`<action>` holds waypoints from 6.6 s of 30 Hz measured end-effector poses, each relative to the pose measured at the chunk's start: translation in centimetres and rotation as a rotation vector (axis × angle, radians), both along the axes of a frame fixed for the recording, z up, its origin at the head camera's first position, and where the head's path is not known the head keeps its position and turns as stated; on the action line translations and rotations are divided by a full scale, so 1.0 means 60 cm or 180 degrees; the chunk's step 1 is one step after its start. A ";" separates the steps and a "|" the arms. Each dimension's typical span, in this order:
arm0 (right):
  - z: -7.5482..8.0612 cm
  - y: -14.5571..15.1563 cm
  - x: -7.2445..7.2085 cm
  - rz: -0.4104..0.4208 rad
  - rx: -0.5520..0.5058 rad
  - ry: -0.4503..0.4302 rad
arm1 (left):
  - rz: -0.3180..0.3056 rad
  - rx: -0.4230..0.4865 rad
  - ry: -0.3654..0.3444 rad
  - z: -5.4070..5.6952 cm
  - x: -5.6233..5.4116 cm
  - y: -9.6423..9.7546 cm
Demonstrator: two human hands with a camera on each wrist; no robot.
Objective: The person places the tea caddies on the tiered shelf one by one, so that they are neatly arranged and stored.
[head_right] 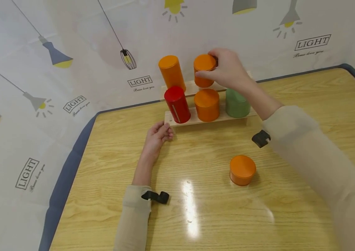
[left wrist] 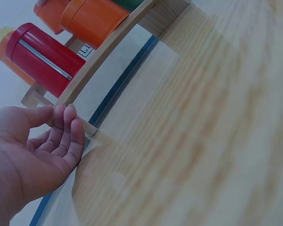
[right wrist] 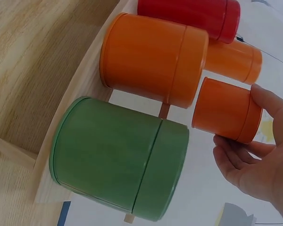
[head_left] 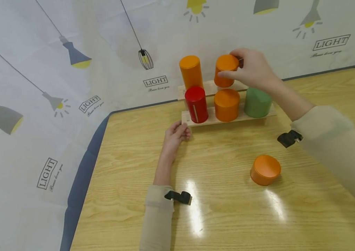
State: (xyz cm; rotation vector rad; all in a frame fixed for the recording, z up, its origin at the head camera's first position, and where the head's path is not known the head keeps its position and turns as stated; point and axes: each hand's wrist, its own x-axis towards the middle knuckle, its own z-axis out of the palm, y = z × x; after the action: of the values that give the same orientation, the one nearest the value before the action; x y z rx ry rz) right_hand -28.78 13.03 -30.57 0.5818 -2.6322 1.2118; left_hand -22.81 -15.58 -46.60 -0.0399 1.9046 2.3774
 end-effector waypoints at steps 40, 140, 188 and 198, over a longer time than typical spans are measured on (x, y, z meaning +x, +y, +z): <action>-0.016 0.000 -0.024 0.0018 0.0006 -0.0508 | -0.0017 -0.0029 -0.0009 0.000 -0.004 0.003; -0.176 0.153 0.265 0.1653 0.0836 -0.0261 | -0.0087 -0.0090 0.0036 -0.002 0.001 -0.003; -0.026 0.137 0.126 -0.0266 0.0086 0.0483 | -0.0042 -0.0052 0.0053 -0.004 -0.002 -0.002; -0.023 0.139 0.068 -0.0522 0.0023 0.0138 | -0.0029 -0.0084 0.0068 -0.004 -0.001 -0.002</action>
State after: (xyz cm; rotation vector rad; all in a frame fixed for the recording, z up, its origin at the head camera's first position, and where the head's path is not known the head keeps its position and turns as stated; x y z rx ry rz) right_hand -24.68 21.35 -31.94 0.3799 -2.5911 1.1289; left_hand -22.89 -15.70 -46.82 -0.0076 1.9412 2.3563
